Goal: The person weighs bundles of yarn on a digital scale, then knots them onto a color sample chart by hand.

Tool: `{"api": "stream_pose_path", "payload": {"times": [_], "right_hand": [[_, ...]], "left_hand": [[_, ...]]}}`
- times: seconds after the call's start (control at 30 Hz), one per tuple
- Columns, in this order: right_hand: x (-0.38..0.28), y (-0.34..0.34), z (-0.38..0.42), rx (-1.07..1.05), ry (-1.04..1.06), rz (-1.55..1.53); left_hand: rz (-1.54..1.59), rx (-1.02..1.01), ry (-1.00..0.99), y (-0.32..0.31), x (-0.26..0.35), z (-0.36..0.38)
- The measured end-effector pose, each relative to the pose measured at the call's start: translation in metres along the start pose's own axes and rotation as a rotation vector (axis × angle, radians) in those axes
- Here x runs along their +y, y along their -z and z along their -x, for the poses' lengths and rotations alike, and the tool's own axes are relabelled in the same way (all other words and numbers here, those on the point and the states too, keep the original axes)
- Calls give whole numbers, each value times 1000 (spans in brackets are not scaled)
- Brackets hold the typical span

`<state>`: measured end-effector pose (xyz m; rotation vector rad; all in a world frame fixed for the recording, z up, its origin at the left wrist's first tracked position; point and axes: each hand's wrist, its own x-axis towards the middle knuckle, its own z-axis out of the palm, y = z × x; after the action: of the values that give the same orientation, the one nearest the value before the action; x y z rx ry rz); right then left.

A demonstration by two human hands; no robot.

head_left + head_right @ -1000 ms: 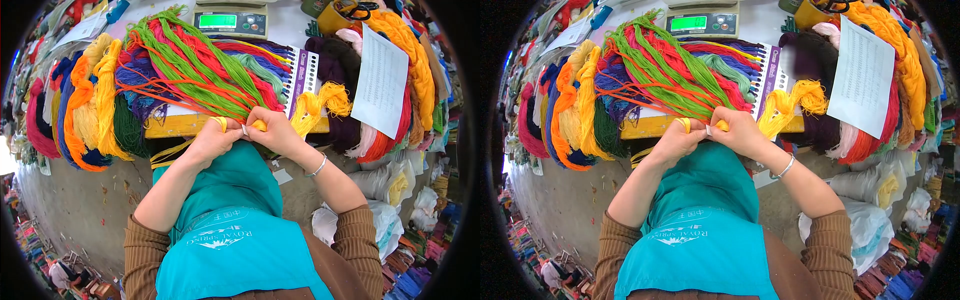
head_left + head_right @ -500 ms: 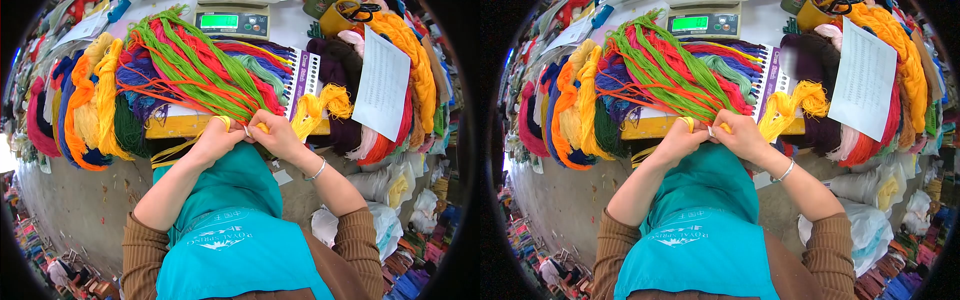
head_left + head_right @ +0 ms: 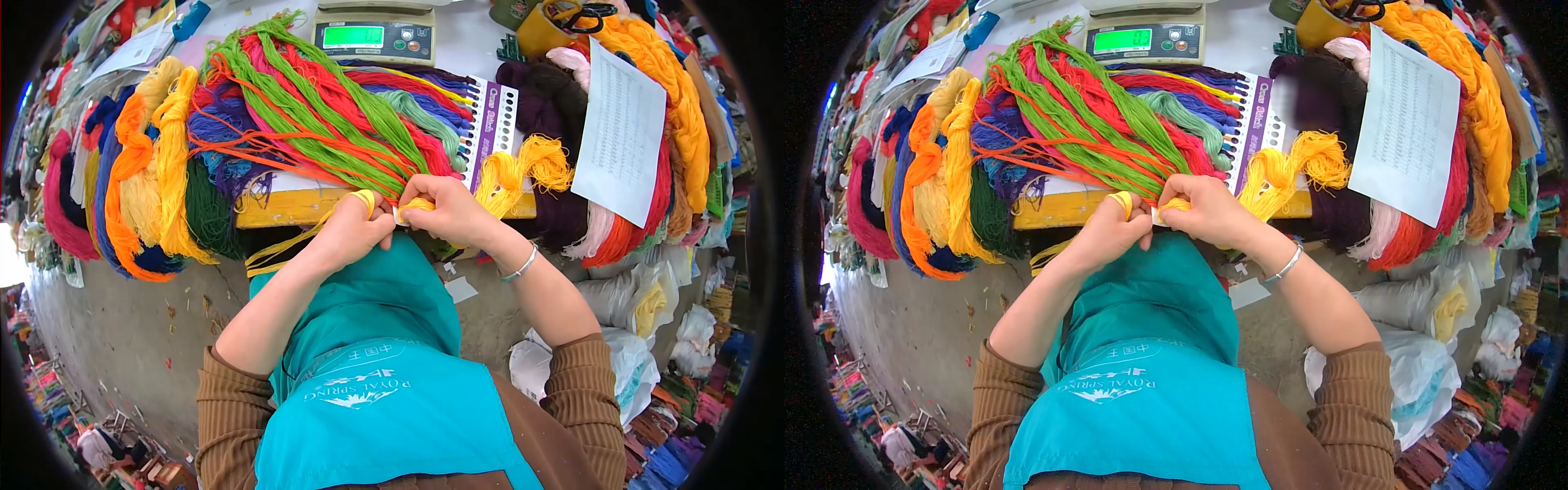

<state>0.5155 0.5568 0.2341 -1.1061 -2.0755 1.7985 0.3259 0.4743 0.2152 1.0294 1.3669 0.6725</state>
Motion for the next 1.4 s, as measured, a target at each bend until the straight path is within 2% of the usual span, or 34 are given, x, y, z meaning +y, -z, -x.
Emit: {"api": "stream_pose_path", "payload": {"times": [0.07,0.17,0.23,0.27,0.33,0.57,0.67,0.73,0.9,0.97,1.0,1.07,1.2,1.3,1.37,1.4], "right_hand": [[2,-1,-1,-22,-39,-20],[8,-3,-2,0,41,-3],[8,-3,0,13,27,-36],[9,-4,0,11,27,-38],[12,-4,-1,32,94,-2],[14,-5,-2,54,130,65],[14,-3,-4,0,69,14],[9,0,-3,-53,20,26],[-3,3,-3,-114,-106,13],[-2,0,-5,-111,-112,11],[-2,0,-5,-85,-59,62],[1,0,-3,-56,-12,114],[8,-6,-7,10,16,140],[7,-11,-4,82,76,218],[5,-13,-3,124,117,301],[4,-14,-2,136,105,319]], "left_hand": [[-82,-16,6,1,3,2],[-142,13,-53,2,10,6],[129,-105,1,5,18,11],[128,-105,3,5,17,10],[88,-89,-34,6,14,8],[-103,-62,-28,5,8,0],[-219,-10,-76,9,15,5],[-353,23,-8,19,23,14],[-336,89,23,45,6,22],[-47,78,-60,43,-4,18],[-48,77,-63,45,-6,19],[316,-14,176,46,3,25],[145,60,151,30,2,25],[175,112,31,22,-8,22],[415,104,149,20,-1,26],[415,101,150,18,-3,25]]}}
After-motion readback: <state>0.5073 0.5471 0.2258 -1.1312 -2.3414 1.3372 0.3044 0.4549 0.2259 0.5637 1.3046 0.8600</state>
